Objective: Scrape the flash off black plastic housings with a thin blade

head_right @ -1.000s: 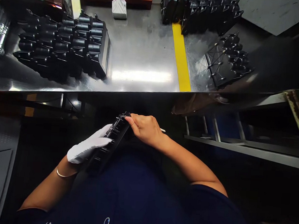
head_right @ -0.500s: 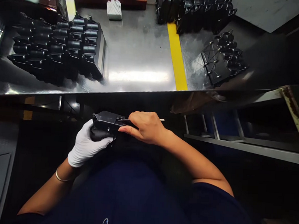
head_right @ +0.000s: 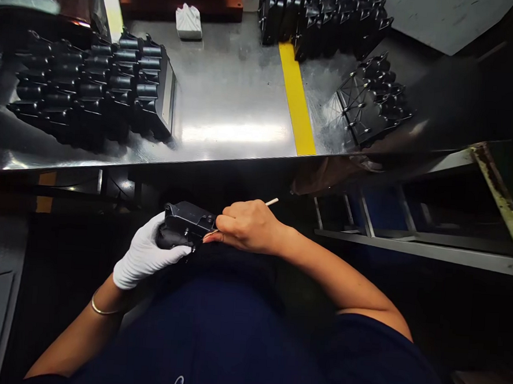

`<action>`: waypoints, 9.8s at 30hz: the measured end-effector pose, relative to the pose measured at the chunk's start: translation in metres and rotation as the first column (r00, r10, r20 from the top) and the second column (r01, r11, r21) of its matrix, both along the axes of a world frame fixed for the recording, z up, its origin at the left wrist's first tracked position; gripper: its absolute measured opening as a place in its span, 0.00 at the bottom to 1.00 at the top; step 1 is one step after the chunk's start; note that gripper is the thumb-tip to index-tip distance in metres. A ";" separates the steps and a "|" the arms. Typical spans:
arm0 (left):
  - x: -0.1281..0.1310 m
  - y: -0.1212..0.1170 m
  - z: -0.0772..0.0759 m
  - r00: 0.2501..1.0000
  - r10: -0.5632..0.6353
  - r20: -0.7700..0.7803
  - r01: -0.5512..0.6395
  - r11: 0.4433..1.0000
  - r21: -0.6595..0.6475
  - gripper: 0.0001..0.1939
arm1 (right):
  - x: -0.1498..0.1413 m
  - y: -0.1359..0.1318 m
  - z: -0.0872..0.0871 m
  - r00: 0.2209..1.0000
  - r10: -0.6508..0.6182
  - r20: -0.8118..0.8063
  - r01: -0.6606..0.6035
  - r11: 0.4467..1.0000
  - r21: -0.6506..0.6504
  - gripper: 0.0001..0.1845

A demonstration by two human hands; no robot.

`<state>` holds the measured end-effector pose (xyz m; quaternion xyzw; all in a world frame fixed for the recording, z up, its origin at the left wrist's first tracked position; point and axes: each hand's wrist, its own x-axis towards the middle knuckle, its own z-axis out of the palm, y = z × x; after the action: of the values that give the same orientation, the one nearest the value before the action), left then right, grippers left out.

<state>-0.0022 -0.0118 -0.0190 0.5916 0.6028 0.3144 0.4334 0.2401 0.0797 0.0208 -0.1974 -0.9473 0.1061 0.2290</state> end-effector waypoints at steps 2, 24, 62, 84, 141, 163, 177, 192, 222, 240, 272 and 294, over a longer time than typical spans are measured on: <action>0.002 -0.001 -0.002 1.000 0.003 0.009 -0.003 1.000 -0.012 0.35 | 0.000 0.000 -0.001 1.000 -0.030 0.004 0.030 1.000 -0.004 0.28; 0.009 -0.011 0.004 0.981 0.191 -0.023 -0.183 0.962 0.201 0.19 | 0.009 -0.002 0.002 0.987 -0.130 -0.094 0.110 0.974 -0.199 0.23; -0.004 -0.004 0.012 0.906 0.114 0.407 -0.033 0.979 -0.202 0.25 | 0.003 0.001 0.004 0.974 0.110 -0.200 -0.178 0.914 -0.365 0.29; 0.002 0.011 0.006 0.892 0.062 0.448 0.108 0.932 -0.345 0.27 | -0.014 0.005 -0.003 0.986 0.017 -0.166 -0.011 0.999 0.036 0.32; 0.041 0.019 0.018 0.009 0.836 0.548 -0.169 0.541 -0.824 0.14 | -0.041 -0.027 -0.060 0.637 -0.738 -0.224 0.034 0.317 -0.948 0.23; 0.035 0.010 0.033 0.019 0.896 0.445 -0.006 0.445 -0.896 0.16 | -0.035 -0.019 -0.084 0.593 -0.748 -0.300 0.257 0.528 -0.809 0.15; 0.036 0.016 0.020 -0.052 0.858 0.511 -0.012 0.511 -0.859 0.19 | -0.038 -0.037 -0.053 0.662 -0.581 -0.474 0.022 0.647 -0.762 0.10; 0.002 -0.003 0.023 0.466 0.604 0.646 -0.189 0.781 -0.595 0.25 | -0.017 -0.031 -0.039 0.917 -0.200 -0.346 -0.055 0.794 -0.606 0.22; 0.041 0.001 0.015 0.182 0.802 0.568 -0.125 0.592 -0.796 0.14 | -0.017 -0.016 -0.027 0.964 -0.196 -0.181 0.117 0.921 -0.372 0.28; 0.017 0.005 0.018 0.744 0.424 0.515 0.114 0.679 -0.725 0.21 | 0.013 0.002 -0.031 0.783 -0.521 -0.339 -0.047 0.495 -0.868 0.28; 0.025 0.007 0.021 0.156 0.726 0.669 -0.142 0.687 -0.712 0.08 | 0.026 0.005 -0.035 0.709 -0.695 0.121 0.688 0.644 -0.333 0.20; 0.044 0.003 0.023 0.112 0.755 0.646 -0.133 0.656 -0.743 0.07 | -0.024 -0.006 -0.020 0.945 -0.111 -0.307 0.070 0.987 -0.144 0.30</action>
<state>0.0418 -0.0085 0.0040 -0.0789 0.4386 0.5431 0.7116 0.2160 0.0738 0.0008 -0.2359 -0.8796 0.1876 0.3681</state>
